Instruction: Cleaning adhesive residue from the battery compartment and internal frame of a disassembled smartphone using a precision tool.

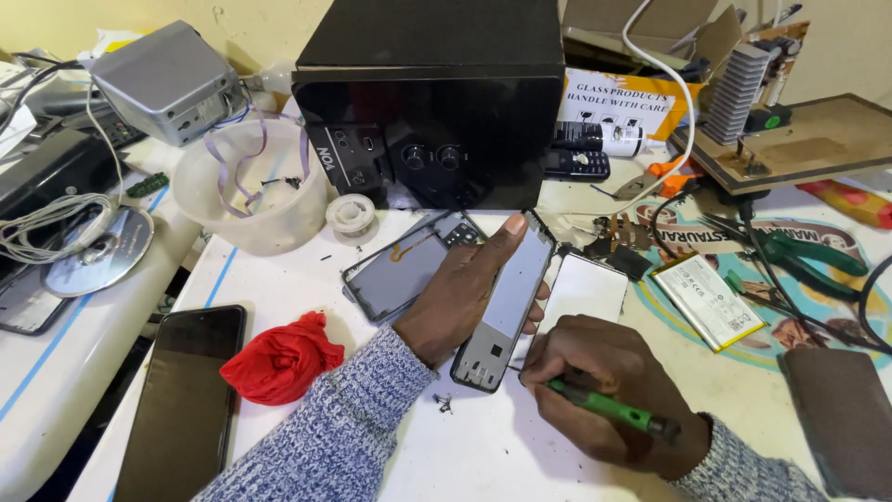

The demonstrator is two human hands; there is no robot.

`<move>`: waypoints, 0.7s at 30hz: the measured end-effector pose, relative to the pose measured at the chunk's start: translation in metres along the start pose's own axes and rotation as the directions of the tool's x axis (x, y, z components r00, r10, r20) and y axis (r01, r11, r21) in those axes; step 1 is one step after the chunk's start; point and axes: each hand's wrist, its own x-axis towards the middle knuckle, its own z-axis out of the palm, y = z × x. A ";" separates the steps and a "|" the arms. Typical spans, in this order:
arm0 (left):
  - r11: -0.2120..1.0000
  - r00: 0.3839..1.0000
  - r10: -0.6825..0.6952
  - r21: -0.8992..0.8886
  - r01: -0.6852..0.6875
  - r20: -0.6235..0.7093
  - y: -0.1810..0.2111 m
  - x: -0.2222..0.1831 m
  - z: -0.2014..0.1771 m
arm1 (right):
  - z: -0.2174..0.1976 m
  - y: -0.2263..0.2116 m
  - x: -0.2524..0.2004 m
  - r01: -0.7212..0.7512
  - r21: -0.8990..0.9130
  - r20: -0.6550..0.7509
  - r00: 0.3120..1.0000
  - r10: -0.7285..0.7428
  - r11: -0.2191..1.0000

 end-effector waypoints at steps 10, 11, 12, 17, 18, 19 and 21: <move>0.996 0.999 0.050 0.071 -0.052 0.022 0.009 -0.004 -0.003 | -0.003 0.020 0.007 0.039 -0.115 -0.156 0.986 -0.056 0.993; 0.993 0.998 0.060 0.096 -0.062 0.021 0.008 -0.003 -0.002 | -0.006 0.022 0.006 -0.044 -0.063 -0.160 0.987 0.034 0.997; 0.990 0.997 0.070 0.122 -0.072 0.017 0.007 -0.002 -0.003 | -0.007 0.023 0.007 -0.125 -0.007 -0.160 0.980 0.122 0.992; 0.998 0.999 0.052 0.039 -0.051 -0.015 0.005 -0.001 -0.001 | 0.001 0.002 0.004 0.005 -0.021 -0.104 0.995 -0.007 1.000; 0.999 0.998 0.038 -0.029 -0.039 -0.042 0.003 0.000 -0.001 | 0.003 -0.003 0.004 0.014 -0.063 -0.039 0.999 -0.016 0.998; 0.999 0.998 0.038 -0.029 -0.039 -0.046 0.003 0.001 -0.002 | 0.004 -0.005 0.004 0.016 -0.060 -0.037 0.999 -0.018 0.998; 0.996 0.998 0.067 -0.063 -0.067 -0.009 0.001 0.004 -0.004 | 0.006 -0.007 0.005 0.131 -0.015 0.018 0.991 -0.131 0.991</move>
